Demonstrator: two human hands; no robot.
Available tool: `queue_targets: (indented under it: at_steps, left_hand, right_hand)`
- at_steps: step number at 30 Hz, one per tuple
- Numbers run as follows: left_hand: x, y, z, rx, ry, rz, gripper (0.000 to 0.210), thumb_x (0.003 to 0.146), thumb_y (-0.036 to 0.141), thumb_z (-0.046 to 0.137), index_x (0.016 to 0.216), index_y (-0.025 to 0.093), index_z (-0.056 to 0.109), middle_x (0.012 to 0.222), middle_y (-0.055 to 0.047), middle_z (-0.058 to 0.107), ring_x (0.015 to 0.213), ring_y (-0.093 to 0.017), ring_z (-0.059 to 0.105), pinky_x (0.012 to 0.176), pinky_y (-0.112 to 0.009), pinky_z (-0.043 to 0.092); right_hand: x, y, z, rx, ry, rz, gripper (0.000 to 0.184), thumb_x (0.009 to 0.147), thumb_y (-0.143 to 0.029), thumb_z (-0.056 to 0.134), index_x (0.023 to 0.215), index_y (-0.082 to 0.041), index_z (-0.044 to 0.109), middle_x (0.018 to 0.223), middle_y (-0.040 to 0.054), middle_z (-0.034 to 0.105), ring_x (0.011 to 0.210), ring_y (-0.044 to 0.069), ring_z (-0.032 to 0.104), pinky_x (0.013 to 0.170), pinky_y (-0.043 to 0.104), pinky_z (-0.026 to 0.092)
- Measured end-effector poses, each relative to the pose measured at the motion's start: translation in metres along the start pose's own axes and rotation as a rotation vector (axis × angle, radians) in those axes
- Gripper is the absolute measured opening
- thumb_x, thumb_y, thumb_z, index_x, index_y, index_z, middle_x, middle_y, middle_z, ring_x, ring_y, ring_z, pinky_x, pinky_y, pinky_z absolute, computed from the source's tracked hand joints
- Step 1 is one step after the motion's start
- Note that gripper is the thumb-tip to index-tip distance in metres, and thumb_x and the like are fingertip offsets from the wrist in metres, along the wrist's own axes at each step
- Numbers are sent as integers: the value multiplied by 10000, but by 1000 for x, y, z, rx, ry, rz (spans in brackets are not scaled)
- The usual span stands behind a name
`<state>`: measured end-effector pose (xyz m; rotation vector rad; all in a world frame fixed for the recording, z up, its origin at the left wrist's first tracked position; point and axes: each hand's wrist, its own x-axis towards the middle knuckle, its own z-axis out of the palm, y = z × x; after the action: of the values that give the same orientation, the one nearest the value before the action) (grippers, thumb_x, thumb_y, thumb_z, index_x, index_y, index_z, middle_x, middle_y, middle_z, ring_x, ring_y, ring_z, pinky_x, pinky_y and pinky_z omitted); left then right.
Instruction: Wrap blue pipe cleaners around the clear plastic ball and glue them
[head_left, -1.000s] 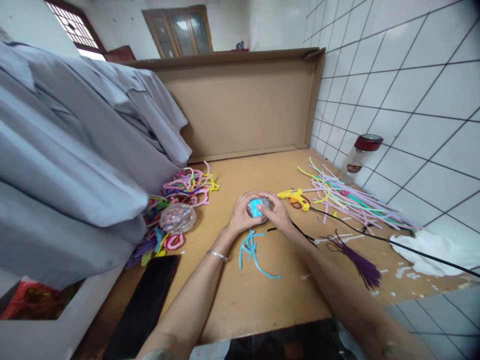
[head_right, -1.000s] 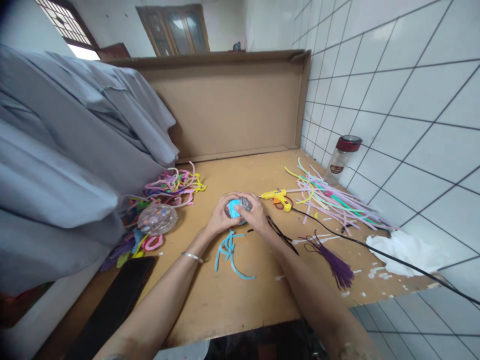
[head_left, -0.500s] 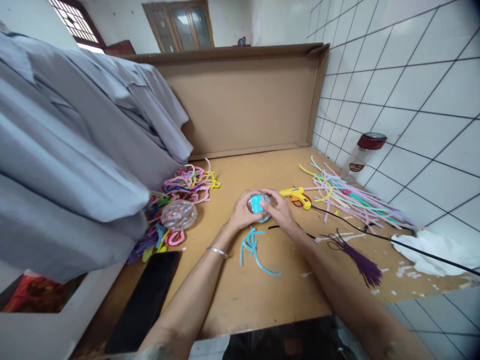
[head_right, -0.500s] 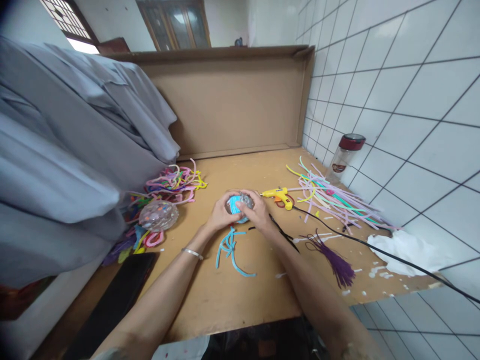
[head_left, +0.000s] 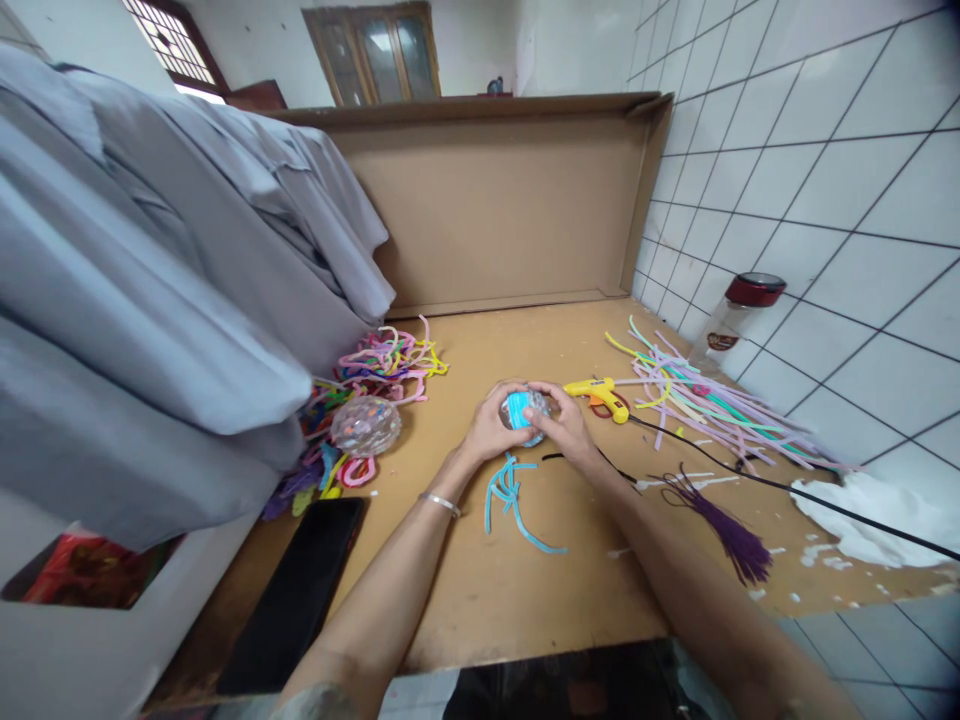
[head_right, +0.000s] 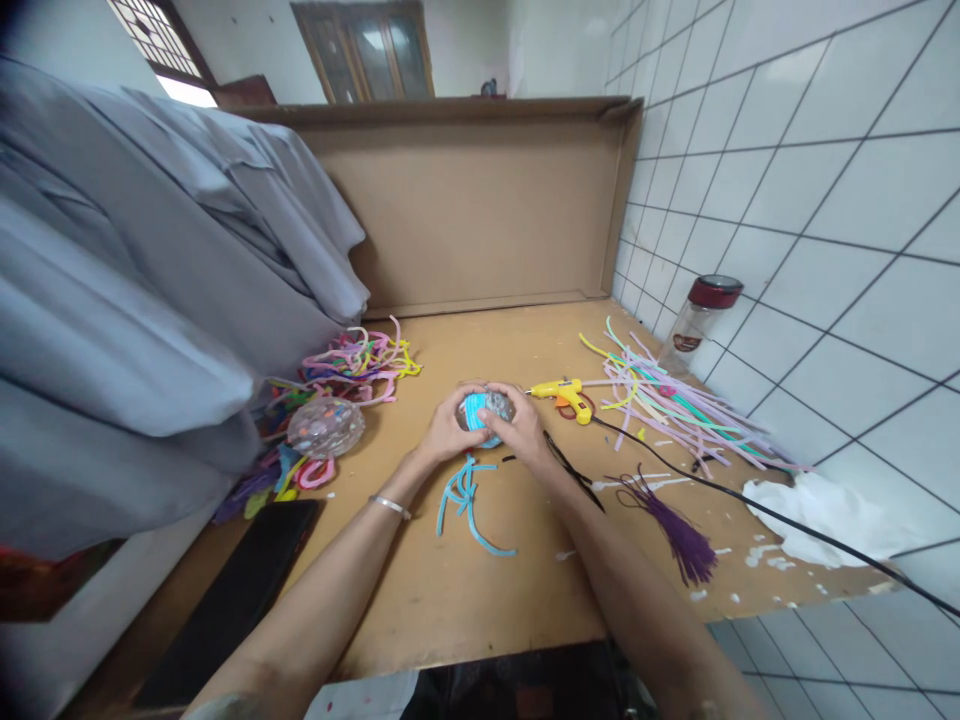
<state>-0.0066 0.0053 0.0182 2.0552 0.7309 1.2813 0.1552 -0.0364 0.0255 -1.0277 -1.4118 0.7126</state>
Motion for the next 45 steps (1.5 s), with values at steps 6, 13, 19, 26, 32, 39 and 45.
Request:
queue_targets:
  at_steps: [6,13,19,26,32,39,45]
  left_hand:
    - [0,-1,-4,26,-33,3,600,632,312,865,1169,217,615,1312,-122,618,1228,-292,605,1079,-469,468]
    - [1,4,-16,38,-130,-1,574,716,368,811,1231,224,605,1408,-146,550,1346,-333,518,1146,-509,407]
    - [3,1,-18,-43,-125,-24,419,886,468,572,1219,225,646,1412,-122,568,1369,-314,509,1172,-491,396]
    - [9,1,-4,-151,52,-165,319,878,485,598,1001,219,725,1249,-97,695,1212,-288,633,1077,-456,487]
    - [14,9,3,-392,221,-380,214,685,369,737,799,189,759,1080,-86,760,1110,-273,663,1014,-393,488]
    - [18,13,4,-492,262,-492,185,558,292,728,695,169,739,951,-61,752,886,-204,666,814,-300,501]
    - [18,11,2,-515,235,-483,210,554,303,736,713,167,729,921,-50,741,864,-194,656,816,-300,500]
  right_hand:
    - [1,2,1,-15,20,-20,392,739,-439,726,1064,-221,696,1119,74,711,1084,247,644,995,416,496]
    - [1,2,-1,-13,4,-22,392,738,-437,725,1068,-228,699,1143,75,706,1115,251,636,1021,422,482]
    - [3,7,-1,56,12,14,410,714,-435,740,1057,-214,693,1139,86,705,1109,257,650,1030,443,485]
    - [4,9,-3,122,-19,71,412,707,-415,751,1067,-222,691,1152,80,692,1103,249,649,1007,427,504]
    - [4,12,-3,133,-39,54,407,700,-395,774,1067,-236,701,1165,69,690,1126,247,636,1045,421,479]
    - [3,12,0,148,-45,-2,396,697,-382,778,1060,-242,707,1151,66,684,1136,258,629,1036,420,483]
    - [4,13,2,139,-35,1,395,695,-387,778,1053,-238,708,1136,67,686,1120,249,635,1027,411,490]
